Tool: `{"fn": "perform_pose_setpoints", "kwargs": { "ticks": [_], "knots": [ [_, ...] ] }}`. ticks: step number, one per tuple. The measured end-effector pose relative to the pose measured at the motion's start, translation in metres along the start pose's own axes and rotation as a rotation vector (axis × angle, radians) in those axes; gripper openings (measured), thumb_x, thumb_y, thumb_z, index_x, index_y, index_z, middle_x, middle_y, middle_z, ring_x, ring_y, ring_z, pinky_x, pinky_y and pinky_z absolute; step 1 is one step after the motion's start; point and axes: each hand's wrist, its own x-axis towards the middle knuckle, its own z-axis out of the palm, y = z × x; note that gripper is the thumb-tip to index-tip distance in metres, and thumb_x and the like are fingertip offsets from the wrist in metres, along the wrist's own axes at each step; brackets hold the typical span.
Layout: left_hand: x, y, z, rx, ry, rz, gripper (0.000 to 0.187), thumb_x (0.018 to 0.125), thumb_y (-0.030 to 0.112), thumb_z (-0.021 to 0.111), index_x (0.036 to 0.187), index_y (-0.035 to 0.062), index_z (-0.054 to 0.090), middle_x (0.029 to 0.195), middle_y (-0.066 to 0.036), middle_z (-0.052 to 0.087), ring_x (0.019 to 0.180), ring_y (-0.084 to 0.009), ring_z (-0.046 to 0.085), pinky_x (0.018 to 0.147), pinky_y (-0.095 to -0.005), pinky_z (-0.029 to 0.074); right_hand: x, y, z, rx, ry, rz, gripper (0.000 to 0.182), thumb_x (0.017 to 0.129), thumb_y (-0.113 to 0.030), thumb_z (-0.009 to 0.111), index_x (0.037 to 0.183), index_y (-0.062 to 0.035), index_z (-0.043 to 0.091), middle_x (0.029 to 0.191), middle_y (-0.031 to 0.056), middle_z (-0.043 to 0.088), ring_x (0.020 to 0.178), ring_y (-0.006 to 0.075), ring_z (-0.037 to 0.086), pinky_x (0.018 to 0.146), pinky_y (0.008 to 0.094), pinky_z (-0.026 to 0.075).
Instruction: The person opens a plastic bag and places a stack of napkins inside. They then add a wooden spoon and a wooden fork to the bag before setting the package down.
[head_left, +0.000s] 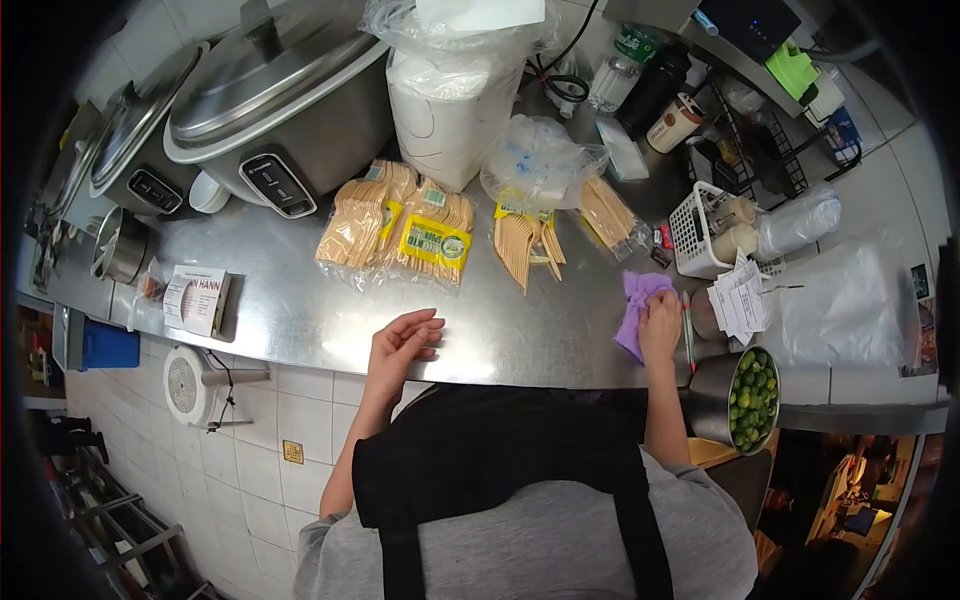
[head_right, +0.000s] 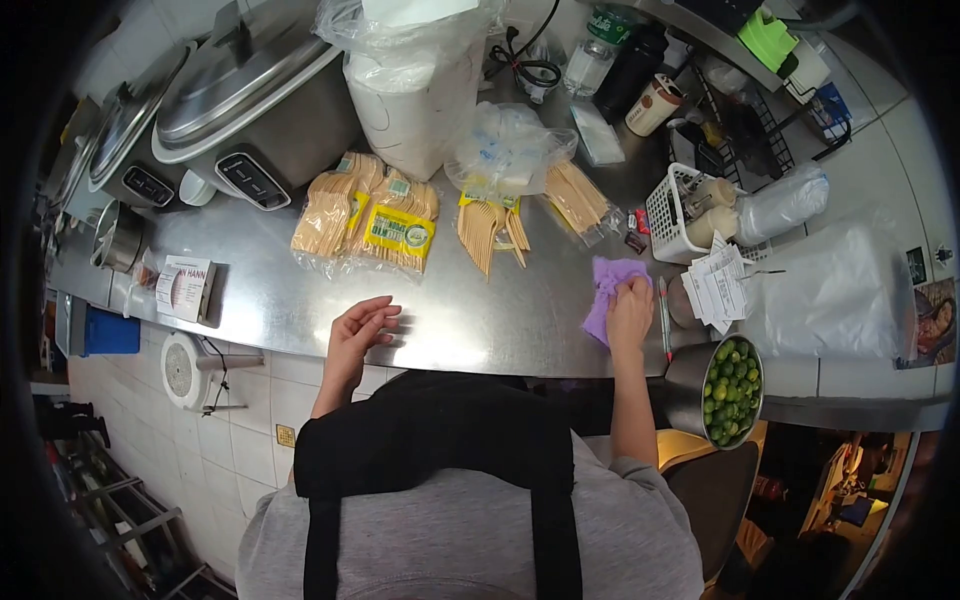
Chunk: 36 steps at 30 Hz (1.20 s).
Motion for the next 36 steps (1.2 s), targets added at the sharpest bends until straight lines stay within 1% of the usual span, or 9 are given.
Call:
{"fn": "perform_pose_setpoints", "kwargs": {
  "ticks": [3, 7, 9, 16, 24, 27, 31, 34, 36],
  "knots": [
    [0.006, 0.005, 0.01, 0.038, -0.075, 0.027, 0.029, 0.085, 0.008, 0.052, 0.114, 0.0009, 0.052, 0.103, -0.009, 0.061, 0.087, -0.0114, 0.058, 0.072, -0.0233, 0.047, 0.021, -0.008, -0.02, 0.079, -0.062, 0.044, 0.02, 0.067, -0.009, 0.065, 0.086, -0.0036, 0.059, 0.095, 0.0123, 0.052, 0.09, 0.0318, 0.05, 0.078, 0.04, 0.041],
    [0.013, 0.009, 0.02, 0.066, -0.159, 0.074, 0.029, 0.086, 0.008, 0.052, 0.113, 0.0012, 0.053, 0.102, -0.008, 0.061, 0.086, -0.0112, 0.058, 0.072, -0.0233, 0.047, 0.072, -0.058, -0.016, 0.494, 0.272, -0.144, 0.018, 0.068, -0.009, 0.065, 0.082, -0.002, 0.057, 0.095, 0.0138, 0.051, 0.091, 0.0308, 0.05, 0.076, 0.0378, 0.041],
    [0.013, 0.012, 0.025, 0.077, -0.168, 0.091, 0.028, 0.086, 0.008, 0.052, 0.113, 0.0016, 0.053, 0.102, -0.007, 0.061, 0.086, -0.0113, 0.058, 0.072, -0.0233, 0.047, 0.106, -0.077, 0.001, 0.578, 0.109, -0.128, 0.019, 0.068, -0.008, 0.065, 0.084, -0.0018, 0.057, 0.095, 0.0139, 0.051, 0.092, 0.0319, 0.05, 0.076, 0.0385, 0.041],
    [0.002, 0.02, 0.027, 0.085, -0.207, 0.103, 0.028, 0.087, 0.012, 0.052, 0.113, 0.0028, 0.053, 0.103, -0.006, 0.06, 0.089, -0.0104, 0.056, 0.073, -0.0237, 0.046, 0.151, -0.136, 0.015, 0.345, 0.368, -0.484, 0.01, 0.071, -0.008, 0.061, 0.078, -0.0017, 0.057, 0.092, 0.0117, 0.053, 0.09, 0.0309, 0.048, 0.076, 0.0413, 0.038],
    [0.016, -0.009, 0.018, -0.01, -0.167, 0.015, 0.038, 0.089, 0.024, 0.049, 0.122, 0.0041, 0.045, 0.116, -0.008, 0.053, 0.103, -0.0142, 0.051, 0.084, -0.0287, 0.044, 0.012, -0.199, -0.053, 0.738, 0.123, -0.514, 0.014, 0.071, -0.011, 0.058, 0.085, -0.0082, 0.055, 0.092, 0.0067, 0.054, 0.091, 0.0251, 0.049, 0.081, 0.0388, 0.032],
    [0.026, -0.024, 0.021, -0.628, -0.28, -0.121, 0.047, 0.09, 0.026, 0.048, 0.128, 0.003, 0.036, 0.118, -0.013, 0.051, 0.105, -0.0199, 0.051, 0.087, -0.0337, 0.044, -0.031, -0.216, -0.062, 0.793, -0.075, -0.765, 0.023, 0.069, -0.012, 0.063, 0.09, -0.0072, 0.056, 0.097, 0.0059, 0.053, 0.095, 0.0247, 0.049, 0.081, 0.0382, 0.034],
    [0.029, -0.006, 0.017, -0.294, -0.231, 0.029, 0.039, 0.09, 0.021, 0.047, 0.123, 0.0012, 0.043, 0.111, -0.013, 0.056, 0.099, -0.0207, 0.055, 0.084, -0.0329, 0.046, -0.035, -0.214, -0.057, 0.966, -0.457, -1.022, 0.034, 0.067, -0.011, 0.066, 0.099, -0.0041, 0.055, 0.102, 0.0091, 0.051, 0.1, 0.028, 0.048, 0.083, 0.0356, 0.04],
    [0.021, 0.012, 0.011, -0.116, -0.326, 0.051, 0.035, 0.09, 0.018, 0.046, 0.12, -0.0002, 0.047, 0.106, -0.013, 0.058, 0.094, -0.0205, 0.058, 0.081, -0.0317, 0.047, -0.01, -0.199, -0.061, 1.098, -0.396, -0.851, 0.031, 0.069, -0.01, 0.065, 0.098, -0.0037, 0.055, 0.103, 0.0113, 0.051, 0.101, 0.0282, 0.048, 0.084, 0.0355, 0.041],
    [0.017, 0.021, 0.009, -0.1, -0.381, 0.073, 0.035, 0.091, 0.019, 0.045, 0.119, -0.0006, 0.048, 0.105, -0.013, 0.059, 0.09, -0.0193, 0.059, 0.079, -0.0301, 0.048, 0.014, -0.197, -0.077, 1.061, -0.151, -0.618, 0.026, 0.072, -0.01, 0.063, 0.097, -0.0035, 0.058, 0.102, 0.0109, 0.054, 0.096, 0.0277, 0.052, 0.082, 0.0338, 0.042]
  ]
}}
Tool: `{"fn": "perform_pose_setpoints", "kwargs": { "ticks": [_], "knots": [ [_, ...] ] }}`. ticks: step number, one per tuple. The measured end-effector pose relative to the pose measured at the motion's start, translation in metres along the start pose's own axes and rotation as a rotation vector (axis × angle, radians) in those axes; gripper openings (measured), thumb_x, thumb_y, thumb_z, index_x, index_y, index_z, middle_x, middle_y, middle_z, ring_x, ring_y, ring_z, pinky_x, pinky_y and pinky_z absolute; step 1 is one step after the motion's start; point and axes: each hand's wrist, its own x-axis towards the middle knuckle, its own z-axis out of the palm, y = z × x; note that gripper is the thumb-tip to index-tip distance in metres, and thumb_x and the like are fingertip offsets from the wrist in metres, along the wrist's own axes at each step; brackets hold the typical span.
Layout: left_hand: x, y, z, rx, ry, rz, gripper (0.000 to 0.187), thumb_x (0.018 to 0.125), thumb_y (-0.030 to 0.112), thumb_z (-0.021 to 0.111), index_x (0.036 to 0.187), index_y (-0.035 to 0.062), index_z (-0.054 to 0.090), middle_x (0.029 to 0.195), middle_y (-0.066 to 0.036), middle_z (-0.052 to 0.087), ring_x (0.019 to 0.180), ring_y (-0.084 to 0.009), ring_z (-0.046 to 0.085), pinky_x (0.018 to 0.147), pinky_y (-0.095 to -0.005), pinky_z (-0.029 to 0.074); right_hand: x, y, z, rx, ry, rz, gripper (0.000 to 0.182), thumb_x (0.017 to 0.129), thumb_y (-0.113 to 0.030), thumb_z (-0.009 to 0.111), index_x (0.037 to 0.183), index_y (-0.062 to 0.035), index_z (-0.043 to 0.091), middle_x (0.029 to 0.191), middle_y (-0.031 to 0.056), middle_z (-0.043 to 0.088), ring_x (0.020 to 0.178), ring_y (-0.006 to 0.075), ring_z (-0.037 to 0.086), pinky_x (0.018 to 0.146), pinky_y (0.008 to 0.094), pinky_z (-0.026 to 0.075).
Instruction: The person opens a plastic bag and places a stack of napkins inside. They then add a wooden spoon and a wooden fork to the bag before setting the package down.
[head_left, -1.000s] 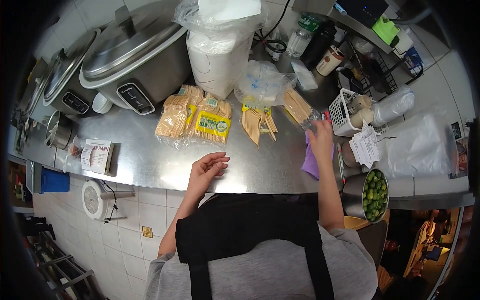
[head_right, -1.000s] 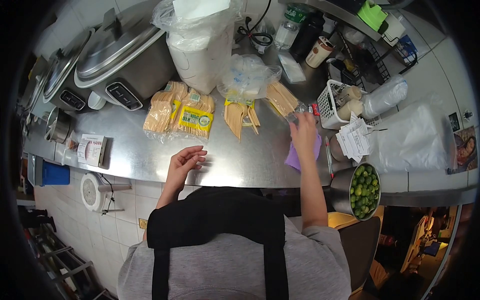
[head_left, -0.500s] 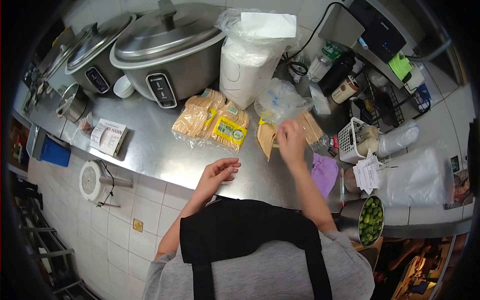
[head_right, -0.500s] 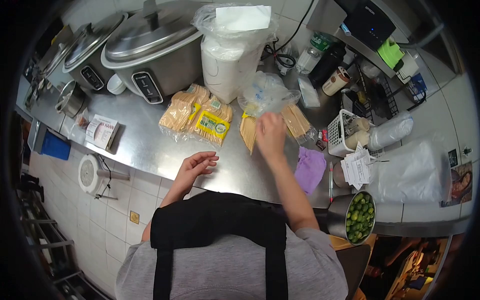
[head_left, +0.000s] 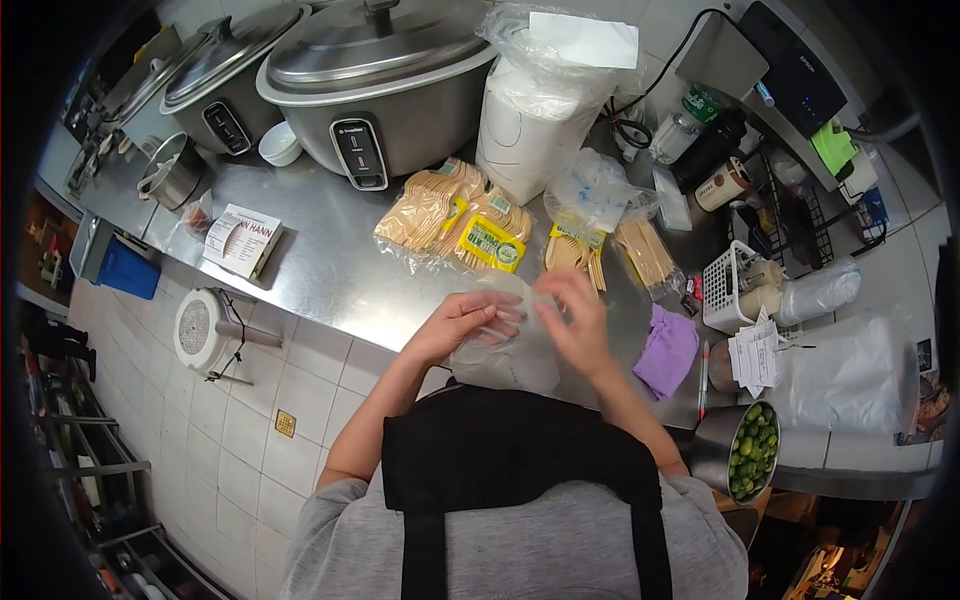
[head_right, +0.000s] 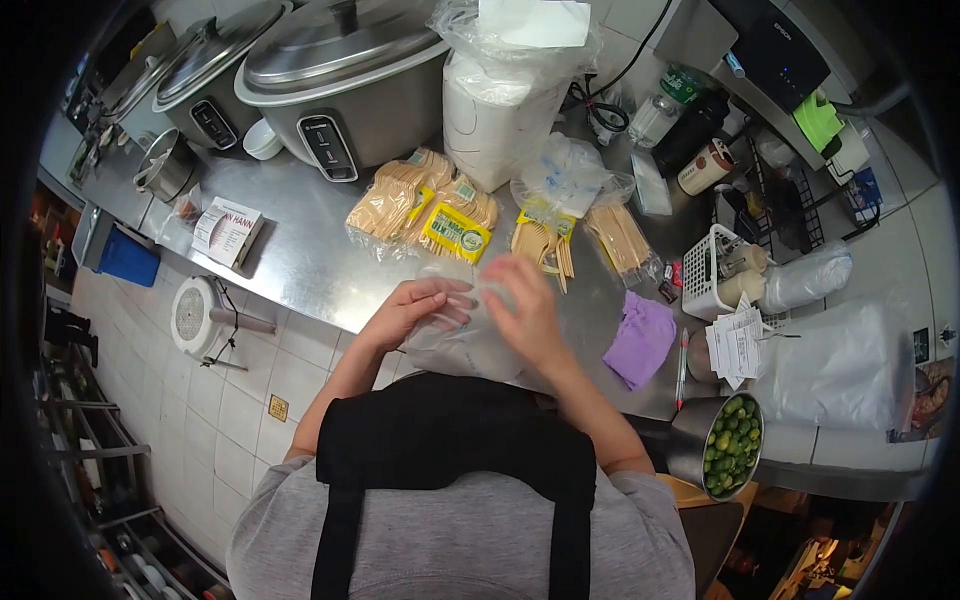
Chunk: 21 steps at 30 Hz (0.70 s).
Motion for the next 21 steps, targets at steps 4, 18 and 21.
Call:
{"fn": "perform_pose_setpoints", "kwargs": {
  "ticks": [4, 18, 21],
  "knots": [
    [-0.001, 0.017, 0.007, 0.162, -0.169, -0.065, 0.035, 0.091, 0.02, 0.045, 0.119, -0.0001, 0.048, 0.103, -0.013, 0.06, 0.089, -0.0184, 0.06, 0.077, -0.029, 0.048, 0.04, 0.016, -0.018, 0.07, -0.066, -0.123, 0.021, 0.077, -0.013, 0.061, 0.094, -0.0017, 0.059, 0.096, 0.0085, 0.058, 0.089, 0.021, 0.055, 0.078, 0.0302, 0.043],
    [0.01, 0.025, 0.011, 0.992, 0.654, 0.695, 0.042, 0.074, 0.012, 0.066, 0.112, 0.0026, 0.05, 0.088, -0.004, 0.059, 0.076, -0.0115, 0.055, 0.069, -0.0229, 0.044, 0.054, 0.013, -0.019, 0.471, -0.466, 0.402, 0.021, 0.069, -0.011, 0.071, 0.066, -0.0032, 0.052, 0.062, -0.0043, 0.051, 0.059, 0.0049, 0.048, 0.052, 0.022, 0.039],
    [0.007, 0.036, 0.037, 0.619, 0.564, 0.591, 0.058, 0.067, 0.002, 0.069, 0.116, 0.0033, 0.039, 0.07, 0.0, 0.045, 0.06, -0.0071, 0.042, 0.056, -0.0199, 0.036, 0.043, 0.006, 0.006, 0.439, -0.394, 0.327, 0.026, 0.066, -0.013, 0.073, 0.063, -0.0048, 0.048, 0.059, -0.0039, 0.048, 0.057, 0.0056, 0.046, 0.05, 0.0225, 0.037]
  ]
}}
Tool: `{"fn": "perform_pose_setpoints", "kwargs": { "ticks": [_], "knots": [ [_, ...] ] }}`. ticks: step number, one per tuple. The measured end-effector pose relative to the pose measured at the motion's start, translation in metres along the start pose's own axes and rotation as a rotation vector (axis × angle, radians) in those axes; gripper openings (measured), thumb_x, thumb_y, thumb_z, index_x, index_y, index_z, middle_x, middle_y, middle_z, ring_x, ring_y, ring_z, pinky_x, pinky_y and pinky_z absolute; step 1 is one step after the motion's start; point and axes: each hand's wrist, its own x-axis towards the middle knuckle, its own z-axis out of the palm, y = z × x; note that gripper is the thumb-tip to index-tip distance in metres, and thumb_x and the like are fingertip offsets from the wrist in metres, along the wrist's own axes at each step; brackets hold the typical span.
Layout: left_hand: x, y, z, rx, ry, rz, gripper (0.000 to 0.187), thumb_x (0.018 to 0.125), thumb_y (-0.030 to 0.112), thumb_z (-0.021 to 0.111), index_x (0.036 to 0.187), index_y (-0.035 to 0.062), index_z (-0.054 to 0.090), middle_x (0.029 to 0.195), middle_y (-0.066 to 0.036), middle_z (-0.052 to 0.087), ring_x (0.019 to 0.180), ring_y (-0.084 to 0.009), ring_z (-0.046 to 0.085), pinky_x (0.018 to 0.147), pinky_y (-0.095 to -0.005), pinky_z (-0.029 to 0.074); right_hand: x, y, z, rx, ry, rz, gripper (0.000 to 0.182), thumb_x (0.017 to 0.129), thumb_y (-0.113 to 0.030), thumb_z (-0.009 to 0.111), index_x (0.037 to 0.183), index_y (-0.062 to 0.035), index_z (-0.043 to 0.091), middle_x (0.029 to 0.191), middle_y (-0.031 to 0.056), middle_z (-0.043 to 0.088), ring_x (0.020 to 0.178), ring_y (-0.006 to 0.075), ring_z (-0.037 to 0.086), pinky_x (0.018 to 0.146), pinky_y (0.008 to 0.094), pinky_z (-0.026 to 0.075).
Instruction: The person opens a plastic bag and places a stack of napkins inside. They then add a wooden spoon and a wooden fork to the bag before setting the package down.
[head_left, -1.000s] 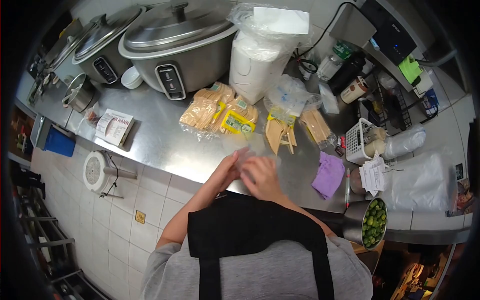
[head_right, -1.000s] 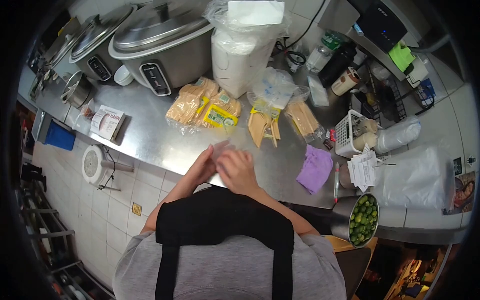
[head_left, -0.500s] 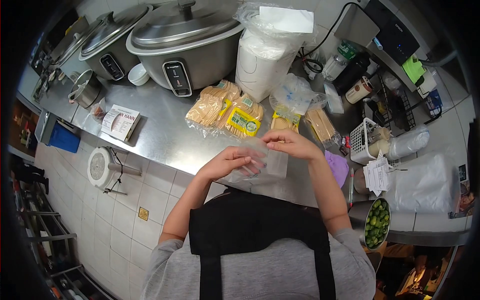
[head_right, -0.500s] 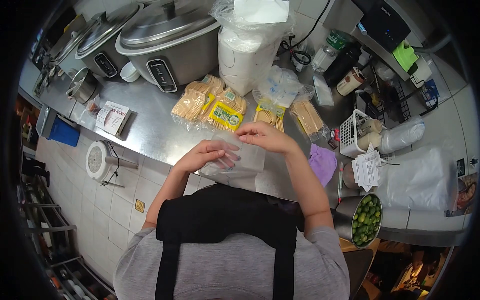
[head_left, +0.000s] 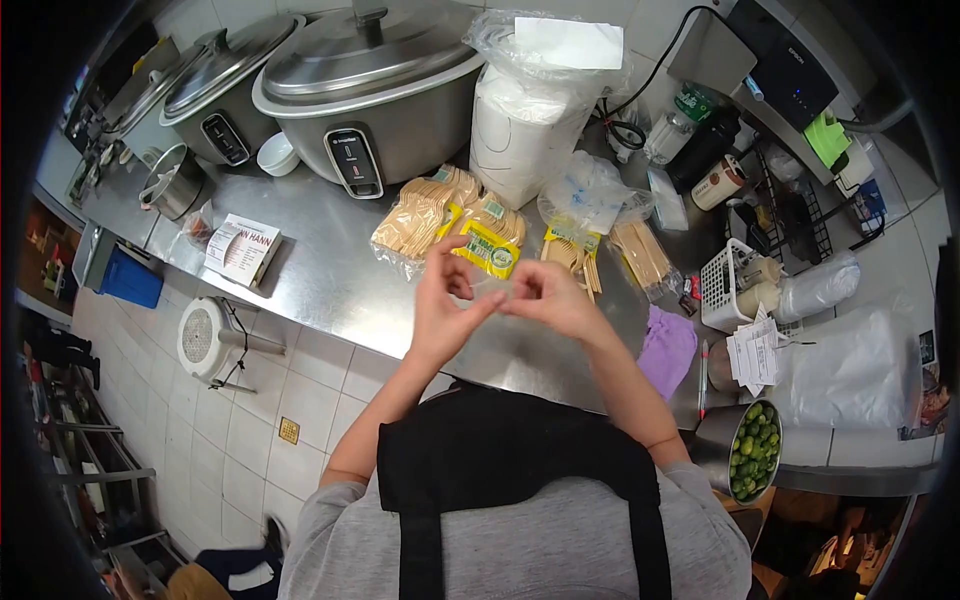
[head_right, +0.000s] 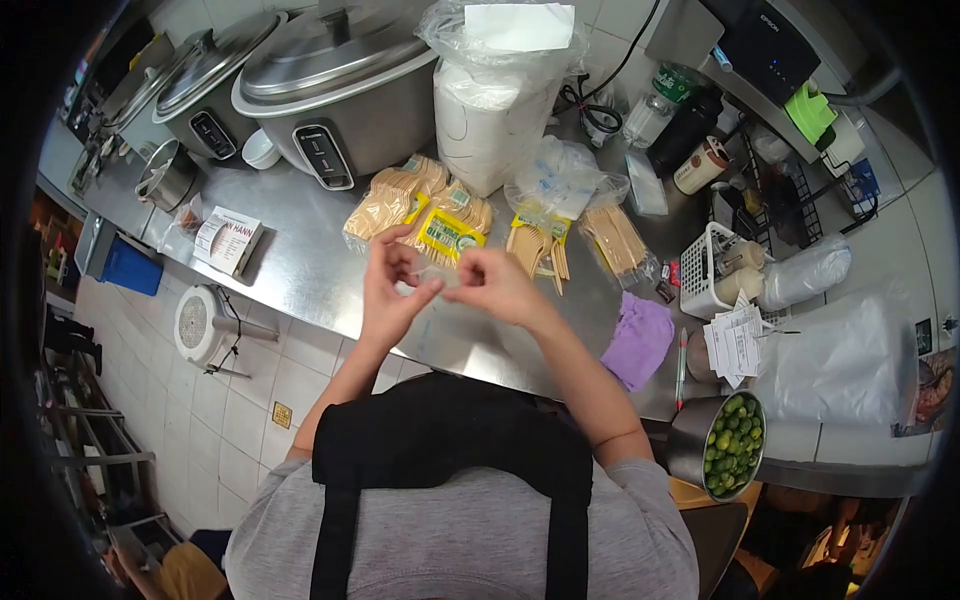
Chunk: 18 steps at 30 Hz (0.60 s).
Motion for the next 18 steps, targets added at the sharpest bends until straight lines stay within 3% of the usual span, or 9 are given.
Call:
{"fn": "perform_pose_setpoints", "kwargs": {
  "ticks": [3, 5, 7, 9, 11, 12, 15, 17, 18],
  "knots": [
    [0.001, -0.011, 0.007, -0.197, -0.031, -0.138, 0.059, 0.067, 0.0, 0.067, 0.118, 0.003, 0.036, 0.067, 0.001, 0.045, 0.057, -0.0068, 0.042, 0.054, -0.018, 0.035, -0.002, -0.002, 0.005, -0.085, -0.026, -0.043, 0.027, 0.064, -0.013, 0.072, 0.062, -0.006, 0.046, 0.057, -0.0006, 0.047, 0.055, 0.0081, 0.045, 0.049, 0.0249, 0.036],
    [0.0, -0.002, 0.001, -0.154, 0.003, -0.114, 0.051, 0.067, -0.005, 0.063, 0.112, 0.0038, 0.042, 0.064, 0.001, 0.044, 0.055, -0.0066, 0.042, 0.053, -0.0174, 0.034, -0.001, 0.006, -0.017, -0.191, 0.258, -0.048, 0.025, 0.065, -0.011, 0.068, 0.062, -0.0051, 0.044, 0.057, 0.0026, 0.048, 0.054, 0.0109, 0.046, 0.049, 0.0274, 0.036],
    [-0.004, -0.001, -0.012, 0.206, -0.06, -0.123, 0.044, 0.064, -0.007, 0.061, 0.105, 0.0051, 0.047, 0.061, 0.0, 0.043, 0.053, -0.0073, 0.042, 0.052, -0.0185, 0.035, -0.007, -0.002, -0.038, -0.314, 0.369, 0.002, 0.021, 0.066, -0.009, 0.065, 0.063, -0.0045, 0.045, 0.058, 0.0049, 0.049, 0.053, 0.0144, 0.048, 0.05, 0.0288, 0.037],
    [-0.003, 0.009, -0.009, 0.318, -0.067, -0.186, 0.038, 0.061, -0.009, 0.058, 0.096, 0.0062, 0.052, 0.072, -0.006, 0.051, 0.063, -0.0152, 0.05, 0.061, -0.0254, 0.041, -0.013, -0.016, -0.042, -0.442, 0.477, 0.051, 0.018, 0.066, -0.007, 0.063, 0.065, -0.0039, 0.045, 0.058, 0.0071, 0.05, 0.053, 0.0179, 0.05, 0.05, 0.0302, 0.038],
    [0.003, 0.015, -0.002, 0.6, -0.045, 0.496, 0.033, 0.062, -0.008, 0.056, 0.091, 0.0061, 0.055, 0.097, -0.012, 0.055, 0.087, -0.0268, 0.053, 0.076, -0.0345, 0.043, -0.015, -0.033, -0.028, -0.566, 0.476, -0.037, 0.013, 0.067, -0.004, 0.058, 0.07, -0.0034, 0.046, 0.059, 0.0106, 0.051, 0.054, 0.0254, 0.053, 0.051, 0.0336, 0.04],
    [0.006, 0.021, -0.001, 0.588, -0.179, 0.58, 0.027, 0.062, -0.006, 0.055, 0.086, 0.0056, 0.057, 0.12, -0.014, 0.047, 0.108, -0.0336, 0.044, 0.087, -0.039, 0.038, -0.015, -0.04, -0.021, -0.568, 0.484, -0.034, 0.013, 0.067, -0.004, 0.058, 0.07, -0.0034, 0.046, 0.059, 0.0106, 0.051, 0.054, 0.0254, 0.053, 0.051, 0.0336, 0.04],
    [0.025, 0.036, 0.004, 0.76, -0.229, 0.594, 0.022, 0.062, -0.004, 0.057, 0.083, 0.0036, 0.058, 0.119, -0.012, 0.05, 0.108, -0.0306, 0.046, 0.089, -0.0376, 0.038, -0.014, -0.06, -0.003, -0.577, 0.466, -0.27, 0.013, 0.065, 0.0, 0.055, 0.075, -0.0037, 0.047, 0.064, 0.0111, 0.052, 0.06, 0.0278, 0.055, 0.053, 0.0358, 0.039],
    [0.038, 0.037, -0.002, 0.66, -0.127, 0.547, 0.024, 0.061, -0.004, 0.057, 0.084, 0.0017, 0.061, 0.111, -0.009, 0.057, 0.102, -0.0279, 0.052, 0.086, -0.0357, 0.041, -0.014, -0.075, 0.004, -0.688, 0.527, -0.478, 0.016, 0.064, 0.002, 0.054, 0.078, -0.004, 0.048, 0.07, 0.0096, 0.053, 0.065, 0.0264, 0.055, 0.057, 0.0361, 0.037],
    [0.043, 0.045, -0.01, 0.619, 0.007, 0.677, 0.026, 0.061, -0.006, 0.056, 0.085, 0.0011, 0.062, 0.106, -0.009, 0.059, 0.098, -0.0269, 0.055, 0.083, -0.0344, 0.043, -0.015, -0.081, 0.003, -0.743, 0.528, -0.519, 0.022, 0.063, 0.003, 0.054, 0.084, -0.0042, 0.049, 0.075, 0.0086, 0.053, 0.069, 0.0257, 0.054, 0.059, 0.0356, 0.036]
  ]
}}
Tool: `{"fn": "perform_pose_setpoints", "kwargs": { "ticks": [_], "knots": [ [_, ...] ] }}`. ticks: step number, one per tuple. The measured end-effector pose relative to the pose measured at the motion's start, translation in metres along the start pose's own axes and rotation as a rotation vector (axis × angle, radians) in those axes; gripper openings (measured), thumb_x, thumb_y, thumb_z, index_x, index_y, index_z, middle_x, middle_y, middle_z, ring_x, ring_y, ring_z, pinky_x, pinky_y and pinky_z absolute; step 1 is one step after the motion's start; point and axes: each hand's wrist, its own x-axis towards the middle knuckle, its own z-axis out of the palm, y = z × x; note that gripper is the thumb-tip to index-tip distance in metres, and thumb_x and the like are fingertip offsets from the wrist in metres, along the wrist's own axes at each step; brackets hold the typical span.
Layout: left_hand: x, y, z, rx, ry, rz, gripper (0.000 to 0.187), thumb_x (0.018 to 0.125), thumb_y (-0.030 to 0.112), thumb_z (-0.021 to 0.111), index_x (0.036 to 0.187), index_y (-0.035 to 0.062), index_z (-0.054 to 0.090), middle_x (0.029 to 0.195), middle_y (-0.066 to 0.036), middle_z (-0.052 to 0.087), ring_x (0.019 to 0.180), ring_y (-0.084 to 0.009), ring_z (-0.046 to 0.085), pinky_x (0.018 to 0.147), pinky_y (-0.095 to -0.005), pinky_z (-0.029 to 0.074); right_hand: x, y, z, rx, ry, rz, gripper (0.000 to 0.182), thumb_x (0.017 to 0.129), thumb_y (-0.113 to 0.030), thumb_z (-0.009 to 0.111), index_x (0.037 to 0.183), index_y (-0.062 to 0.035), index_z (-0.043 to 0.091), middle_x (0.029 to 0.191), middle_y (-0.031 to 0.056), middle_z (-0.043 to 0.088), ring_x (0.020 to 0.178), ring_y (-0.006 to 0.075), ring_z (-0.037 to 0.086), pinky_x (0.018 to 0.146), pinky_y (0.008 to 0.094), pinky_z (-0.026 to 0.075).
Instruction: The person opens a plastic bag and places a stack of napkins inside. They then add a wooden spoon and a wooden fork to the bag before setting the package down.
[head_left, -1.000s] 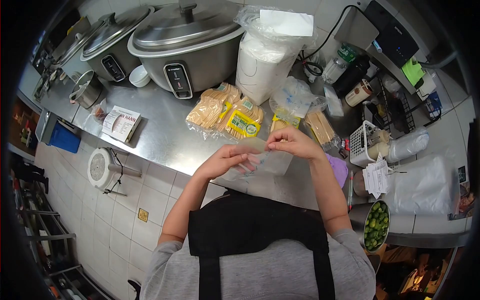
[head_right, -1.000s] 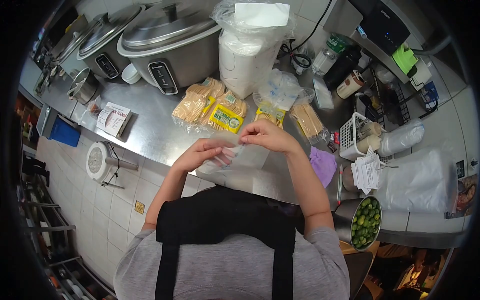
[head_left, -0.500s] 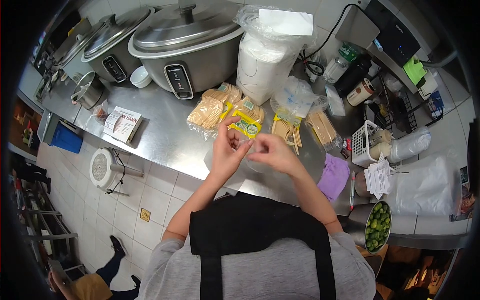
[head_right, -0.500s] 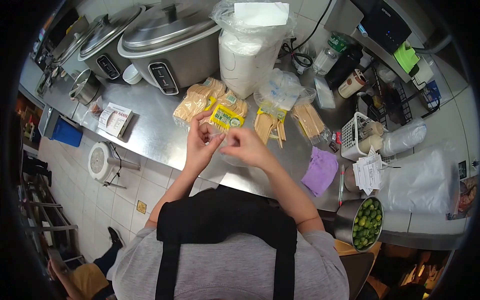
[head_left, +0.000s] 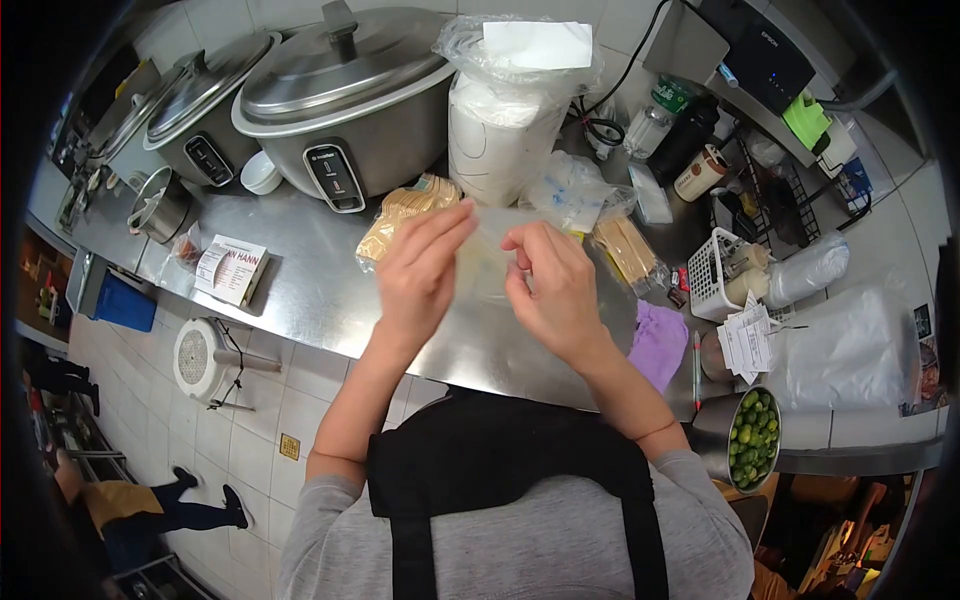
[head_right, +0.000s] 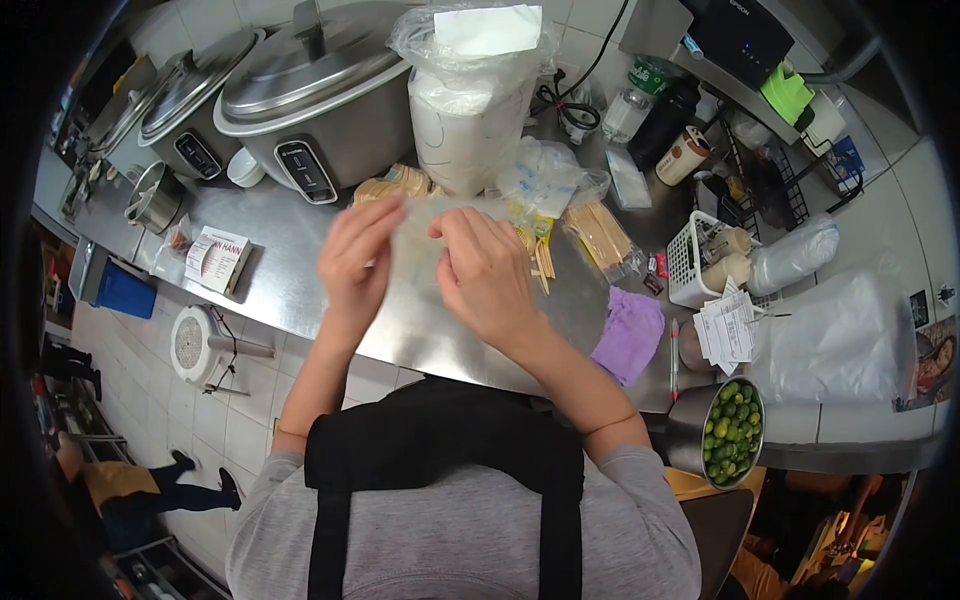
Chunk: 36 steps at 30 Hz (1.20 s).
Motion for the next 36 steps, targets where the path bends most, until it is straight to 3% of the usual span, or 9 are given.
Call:
{"fn": "perform_pose_setpoints", "kwargs": {
  "ticks": [5, 9, 12, 16, 21, 24, 28, 32, 36],
  "knots": [
    [-0.022, -0.01, -0.014, 0.153, 0.187, 0.095, 0.034, 0.063, -0.011, 0.054, 0.092, 0.0009, 0.065, 0.102, -0.01, 0.062, 0.099, -0.0263, 0.057, 0.08, -0.0325, 0.047, 0.002, 0.015, 0.005, -0.015, -0.037, -0.013, 0.022, 0.065, 0.003, 0.056, 0.085, -0.0043, 0.052, 0.072, 0.0068, 0.05, 0.065, 0.023, 0.052, 0.059, 0.0329, 0.038],
    [-0.093, -0.011, 0.016, 0.157, -0.279, -0.197, 0.05, 0.063, -0.011, 0.049, 0.11, 0.0017, 0.055, 0.122, -0.01, 0.051, 0.113, -0.0267, 0.048, 0.082, -0.0306, 0.047, 0.017, 0.066, 0.005, 0.378, -0.329, 0.167, 0.016, 0.071, 0.0, 0.061, 0.086, -0.0024, 0.057, 0.074, 0.0002, 0.053, 0.067, 0.011, 0.052, 0.061, 0.0241, 0.042],
    [-0.133, -0.012, 0.039, 0.016, -0.452, -0.171, 0.055, 0.063, -0.012, 0.046, 0.115, 0.002, 0.051, 0.129, -0.01, 0.043, 0.118, -0.0262, 0.042, 0.082, -0.0304, 0.048, 0.072, 0.109, -0.018, 0.353, 0.027, 0.291, 0.012, 0.079, -0.009, 0.061, 0.089, -0.0021, 0.06, 0.075, -0.0025, 0.056, 0.068, 0.0056, 0.051, 0.062, 0.0199, 0.042],
    [-0.144, -0.008, 0.06, -0.086, -0.589, -0.099, 0.05, 0.065, -0.009, 0.047, 0.114, 0.0028, 0.051, 0.133, -0.009, 0.037, 0.123, -0.0268, 0.035, 0.082, -0.0319, 0.048, 0.154, 0.167, -0.039, 0.086, 0.439, 0.249, 0.028, 0.076, -0.029, 0.064, 0.085, -0.0017, 0.062, 0.073, 0.0067, 0.062, 0.066, 0.0159, 0.058, 0.062, 0.0279, 0.046],
    [-0.129, -0.004, 0.055, -0.278, -0.671, -0.082, 0.04, 0.069, -0.004, 0.053, 0.108, 0.0062, 0.054, 0.133, -0.01, 0.037, 0.119, -0.0274, 0.039, 0.081, -0.0324, 0.048, 0.192, 0.165, -0.036, -0.083, 0.22, 0.428, 0.032, 0.072, -0.029, 0.07, 0.083, 0.0007, 0.061, 0.066, 0.0026, 0.058, 0.056, 0.0078, 0.051, 0.047, 0.0221, 0.04],
    [-0.109, -0.004, 0.043, -0.353, -0.612, -0.175, 0.038, 0.072, -0.002, 0.054, 0.11, 0.0069, 0.054, 0.132, -0.01, 0.038, 0.116, -0.0257, 0.042, 0.078, -0.0306, 0.048, 0.184, 0.149, -0.031, 0.219, 0.573, 0.136, 0.02, 0.073, -0.015, 0.067, 0.076, 0.0021, 0.058, 0.069, 0.0074, 0.061, 0.06, 0.0114, 0.056, 0.054, 0.0242, 0.045],
    [-0.074, -0.004, 0.033, -0.849, -0.308, -0.618, 0.045, 0.077, 0.005, 0.059, 0.12, 0.0054, 0.046, 0.128, -0.01, 0.042, 0.114, -0.0219, 0.044, 0.081, -0.033, 0.046, 0.116, 0.066, -0.019, 0.686, 0.558, 0.075, 0.017, 0.076, 0.0, 0.061, 0.087, -0.0001, 0.049, 0.071, 0.0033, 0.055, 0.06, 0.0075, 0.052, 0.052, 0.0174, 0.042],
    [-0.054, -0.006, 0.035, -1.421, 0.235, -0.783, 0.057, 0.078, 0.003, 0.059, 0.129, 0.0013, 0.033, 0.119, -0.014, 0.048, 0.109, -0.0224, 0.048, 0.084, -0.031, 0.044, 0.02, 0.03, 0.012, 0.79, 0.19, 0.377, 0.03, 0.076, 0.003, 0.06, 0.099, -0.0032, 0.042, 0.082, 0.0047, 0.057, 0.071, 0.0069, 0.054, 0.059, 0.0187, 0.043],
    [-0.061, -0.009, 0.036, -1.181, 0.332, -0.988, 0.048, 0.077, 0.008, 0.064, 0.12, -0.0008, 0.043, 0.11, -0.012, 0.054, 0.1, -0.0172, 0.053, 0.081, -0.0285, 0.045, -0.053, 0.039, 0.035, 1.006, -0.058, 0.577, 0.037, 0.077, 0.004, 0.058, 0.109, -0.0028, 0.04, 0.09, 0.0089, 0.06, 0.075, 0.0098, 0.057, 0.063, 0.0197, 0.045]
  ]
}}
